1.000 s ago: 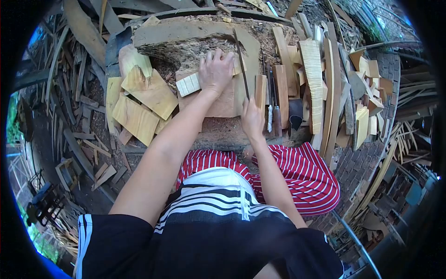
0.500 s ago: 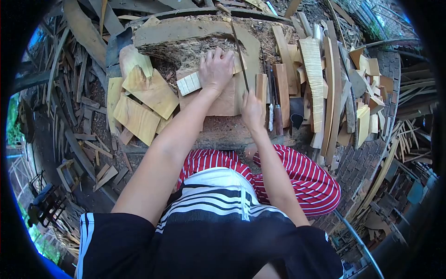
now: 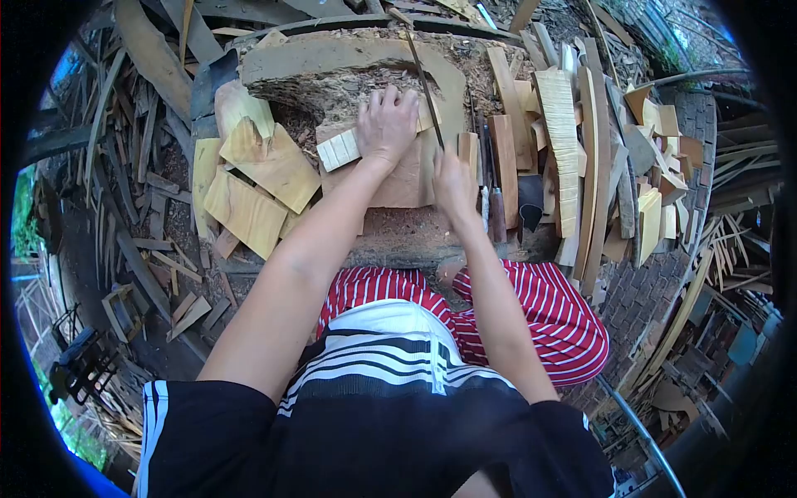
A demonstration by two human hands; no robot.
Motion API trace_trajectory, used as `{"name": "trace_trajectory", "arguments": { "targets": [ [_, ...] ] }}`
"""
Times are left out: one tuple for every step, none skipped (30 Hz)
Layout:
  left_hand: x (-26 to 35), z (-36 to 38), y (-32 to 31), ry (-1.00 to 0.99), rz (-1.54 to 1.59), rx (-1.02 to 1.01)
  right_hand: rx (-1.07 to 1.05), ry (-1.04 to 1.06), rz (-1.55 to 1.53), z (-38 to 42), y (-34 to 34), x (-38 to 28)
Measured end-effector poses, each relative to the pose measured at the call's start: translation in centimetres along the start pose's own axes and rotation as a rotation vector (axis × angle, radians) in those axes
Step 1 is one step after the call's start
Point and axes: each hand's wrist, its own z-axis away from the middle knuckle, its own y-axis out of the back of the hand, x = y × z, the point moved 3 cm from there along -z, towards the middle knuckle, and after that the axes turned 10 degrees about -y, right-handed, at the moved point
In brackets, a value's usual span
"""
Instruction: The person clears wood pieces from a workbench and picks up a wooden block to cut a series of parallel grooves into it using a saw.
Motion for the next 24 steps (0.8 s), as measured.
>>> {"name": "trace_trajectory", "arguments": {
  "targets": [
    [0.1, 0.2, 0.0, 0.001, -0.002, -0.001, -0.011, 0.059, 0.019, -1.1, -0.3, -0.7],
    [0.1, 0.2, 0.0, 0.009, 0.008, -0.027, -0.013, 0.062, 0.016, -1.1, -0.4, -0.9],
    [-0.1, 0.0, -0.1, 0.017, 0.018, -0.047, -0.007, 0.045, 0.016, -1.3, -0.4, -1.1],
    [-0.1, -0.2, -0.1, 0.022, 0.016, -0.040, -0.003, 0.028, 0.021, -1.6, -0.4, -1.2],
    [-0.1, -0.1, 0.0, 0.019, 0.003, -0.044, -0.005, 0.035, 0.024, -0.7, 0.0, -1.2],
    [-0.1, 0.0, 0.0, 0.012, -0.008, -0.052, -0.037, -0.022, 0.022, 1.3, 0.6, -0.6],
    [-0.1, 0.0, -0.1, 0.015, -0.006, -0.054, -0.069, -0.083, 0.020, 3.0, 1.0, 0.0],
    [-0.1, 0.1, -0.1, 0.009, -0.007, -0.044, -0.071, -0.084, 0.024, 4.2, 1.3, 0.4],
    [-0.1, 0.1, -0.1, 0.004, -0.011, -0.034, -0.048, -0.084, 0.007, 5.2, 1.6, 0.8],
    [-0.1, 0.2, -0.1, 0.007, -0.010, -0.037, -0.027, -0.087, -0.011, 5.9, 1.8, 1.0],
    [-0.1, 0.2, 0.0, 0.007, -0.010, -0.035, -0.029, -0.092, -0.011, 5.6, 1.6, 0.9],
    [0.0, 0.1, 0.1, 0.003, -0.010, -0.027, -0.034, -0.065, 0.003, 4.4, 1.4, 0.4],
    [0.1, -0.1, 0.1, -0.001, -0.008, -0.022, -0.038, -0.033, 0.015, 2.9, 1.1, -0.2],
    [0.0, 0.0, 0.0, -0.004, -0.010, -0.012, -0.034, -0.032, 0.015, 1.4, 0.7, -0.7],
    [0.0, 0.1, 0.0, -0.006, -0.013, -0.004, -0.004, -0.012, 0.017, -0.2, 0.1, -1.3],
    [-0.1, 0.2, 0.0, -0.004, -0.015, -0.001, 0.028, 0.010, 0.018, -1.0, -0.3, -1.6],
    [-0.2, 0.2, -0.1, 0.003, -0.002, -0.011, 0.031, 0.014, 0.018, -0.8, -0.5, -1.3],
    [-0.2, 0.1, -0.2, 0.015, 0.014, -0.018, 0.021, 0.014, 0.027, -0.3, -0.6, -0.6],
    [-0.3, 0.1, -0.2, 0.021, 0.012, -0.013, 0.010, 0.014, 0.032, 0.3, -0.5, -0.2],
    [-0.3, 0.2, -0.2, 0.017, 0.000, -0.012, 0.010, 0.017, 0.032, 1.9, 0.0, 0.2],
    [-0.2, 0.1, -0.3, 0.013, -0.010, -0.012, 0.002, -0.022, 0.018, 3.9, 0.7, 0.8],
    [-0.2, -0.1, -0.2, 0.015, -0.010, -0.012, -0.007, -0.062, 0.004, 4.8, 1.1, 1.1],
    [-0.2, -0.1, -0.1, 0.021, -0.009, -0.018, -0.012, -0.063, 0.004, 4.9, 1.2, 1.1],
    [-0.1, 0.1, 0.0, 0.025, -0.007, -0.029, -0.025, -0.074, -0.005, 5.2, 1.3, 1.3]
  ]
}}
